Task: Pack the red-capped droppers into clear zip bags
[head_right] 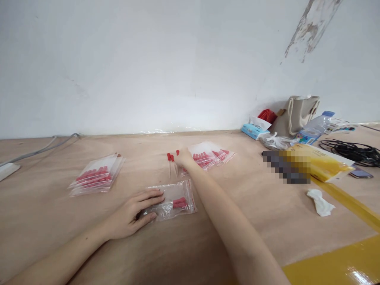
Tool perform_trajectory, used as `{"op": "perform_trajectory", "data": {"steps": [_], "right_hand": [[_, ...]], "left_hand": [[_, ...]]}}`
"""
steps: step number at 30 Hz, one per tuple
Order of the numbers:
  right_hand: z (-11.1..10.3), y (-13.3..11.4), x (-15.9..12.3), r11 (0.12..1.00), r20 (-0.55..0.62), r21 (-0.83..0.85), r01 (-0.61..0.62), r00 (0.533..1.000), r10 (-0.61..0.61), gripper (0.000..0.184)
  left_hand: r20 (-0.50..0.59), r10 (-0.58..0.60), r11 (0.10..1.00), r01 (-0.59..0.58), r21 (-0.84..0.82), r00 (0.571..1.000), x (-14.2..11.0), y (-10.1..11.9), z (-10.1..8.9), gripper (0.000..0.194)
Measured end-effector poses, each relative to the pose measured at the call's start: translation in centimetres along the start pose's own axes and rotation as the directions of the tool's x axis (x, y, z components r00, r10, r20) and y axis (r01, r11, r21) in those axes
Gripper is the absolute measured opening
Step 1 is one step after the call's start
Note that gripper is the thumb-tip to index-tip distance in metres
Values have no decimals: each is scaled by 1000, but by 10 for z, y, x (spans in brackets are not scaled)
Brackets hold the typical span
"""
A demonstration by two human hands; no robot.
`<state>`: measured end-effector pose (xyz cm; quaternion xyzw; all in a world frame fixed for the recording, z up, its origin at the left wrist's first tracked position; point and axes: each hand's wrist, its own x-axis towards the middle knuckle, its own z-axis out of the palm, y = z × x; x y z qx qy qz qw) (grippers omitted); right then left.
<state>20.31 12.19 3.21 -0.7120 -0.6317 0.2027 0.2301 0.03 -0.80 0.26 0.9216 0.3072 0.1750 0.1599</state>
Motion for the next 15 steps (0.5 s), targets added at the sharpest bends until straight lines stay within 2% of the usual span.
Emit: {"op": "perform_trajectory", "data": {"steps": [3,5,7,9,11,15], "right_hand": [[-19,21,-23,978,-29,206,33,999,-27,57],[-31,41,-45,839,-30,539,76,997,-71,73],[-37,61,-68,685,-89,722,99,995,-51,76],[-38,80,-87,597,-175,790,143,985,-5,69],[-35,92,-100,550,-236,817,176,971,40,63],[-23,97,-111,473,-232,866,159,968,99,61]], "left_hand": [[8,-5,1000,5,8,1000,0,-1,0,39],[14,-14,1000,14,14,1000,0,-1,0,39],[14,-20,1000,20,19,1000,0,-1,0,39],[12,-24,999,23,22,1000,0,0,0,39],[9,-21,1000,21,23,1000,1,-1,0,39],[8,-19,1000,18,22,1000,1,0,0,38]]}}
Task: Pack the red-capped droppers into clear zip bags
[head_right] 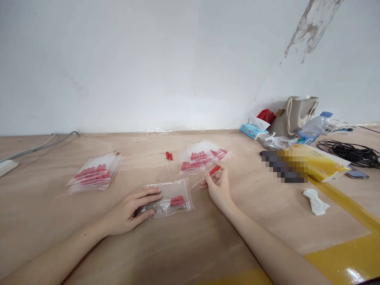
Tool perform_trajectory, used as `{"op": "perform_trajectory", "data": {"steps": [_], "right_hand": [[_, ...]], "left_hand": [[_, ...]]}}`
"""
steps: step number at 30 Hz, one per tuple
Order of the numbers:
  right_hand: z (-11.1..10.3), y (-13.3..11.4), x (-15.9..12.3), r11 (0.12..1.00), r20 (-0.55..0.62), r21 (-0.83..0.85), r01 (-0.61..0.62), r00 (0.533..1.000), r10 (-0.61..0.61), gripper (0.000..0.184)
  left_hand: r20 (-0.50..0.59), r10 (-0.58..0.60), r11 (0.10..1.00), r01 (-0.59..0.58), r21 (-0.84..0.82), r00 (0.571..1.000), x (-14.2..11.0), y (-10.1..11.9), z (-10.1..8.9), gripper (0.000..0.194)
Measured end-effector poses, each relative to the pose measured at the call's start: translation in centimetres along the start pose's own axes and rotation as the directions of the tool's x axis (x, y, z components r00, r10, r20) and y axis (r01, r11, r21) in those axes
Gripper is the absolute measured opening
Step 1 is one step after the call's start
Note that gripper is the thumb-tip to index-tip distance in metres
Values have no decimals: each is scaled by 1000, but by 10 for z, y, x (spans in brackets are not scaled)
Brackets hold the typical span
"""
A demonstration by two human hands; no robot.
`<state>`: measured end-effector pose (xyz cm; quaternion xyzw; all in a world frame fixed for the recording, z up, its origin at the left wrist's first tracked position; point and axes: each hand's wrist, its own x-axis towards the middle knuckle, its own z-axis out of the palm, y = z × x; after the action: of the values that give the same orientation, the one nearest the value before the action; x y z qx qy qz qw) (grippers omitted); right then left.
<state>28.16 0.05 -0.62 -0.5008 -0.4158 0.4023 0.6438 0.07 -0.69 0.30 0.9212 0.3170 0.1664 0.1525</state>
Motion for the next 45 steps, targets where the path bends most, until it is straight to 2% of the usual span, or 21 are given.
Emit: {"op": "perform_trajectory", "data": {"steps": [5,11,14,18,23,25,27,29,33,34,35,37,38,39,41,43,45], "right_hand": [[6,6,-6,986,158,103,-128,981,110,49],[-2,3,-12,965,324,34,-261,916,236,38],[-3,-1,-14,973,386,-53,-224,894,227,35],[6,-3,-15,970,517,-206,-129,827,220,29],[16,1,-11,959,618,-257,-122,742,259,29],[18,3,-11,950,587,-289,-119,762,274,29],[20,5,-13,937,505,-334,-101,820,268,26],[21,7,-16,930,480,-363,-57,844,239,20],[17,3,-15,932,565,-360,-46,784,257,24],[15,0,-12,928,542,-369,-48,800,258,25],[13,-3,-9,925,496,-380,-26,838,227,24],[12,-10,1,903,396,-417,104,915,78,18],[14,-13,6,874,367,-450,186,930,-9,15],[18,-15,12,832,360,-492,256,930,-74,13],[34,-17,25,734,372,-592,333,921,-118,10],[57,-16,37,649,369,-677,346,923,-108,5],[83,-11,48,580,352,-745,330,933,-80,11]], "left_hand": [[4,-24,1000,24,-1,1000,0,2,-1,41],[-2,-32,999,32,2,999,-1,2,-1,44],[3,-39,999,39,12,999,0,2,-2,46],[4,-49,999,48,16,999,0,4,-3,49],[0,-60,998,60,9,998,0,4,-2,50],[0,-59,998,59,2,998,0,4,-2,51],[-1,-54,999,54,-4,999,0,4,-2,51],[-6,-45,999,45,-11,999,0,5,-3,51],[-16,-47,999,47,-19,999,-1,5,-3,52],[-14,-49,999,49,-17,999,-1,5,-3,51],[-10,-46,999,45,-13,999,-1,4,-3,49],[-6,-32,999,32,-9,999,-1,3,-3,44],[-5,-25,1000,25,-11,1000,-1,3,-2,41],[-4,-20,1000,20,-14,1000,0,3,-2,40],[-2,-18,1000,18,-15,1000,0,2,-2,40],[0,-16,1000,16,-8,1000,0,2,-2,40],[2,-12,1000,12,-2,1000,1,3,-2,40]]}}
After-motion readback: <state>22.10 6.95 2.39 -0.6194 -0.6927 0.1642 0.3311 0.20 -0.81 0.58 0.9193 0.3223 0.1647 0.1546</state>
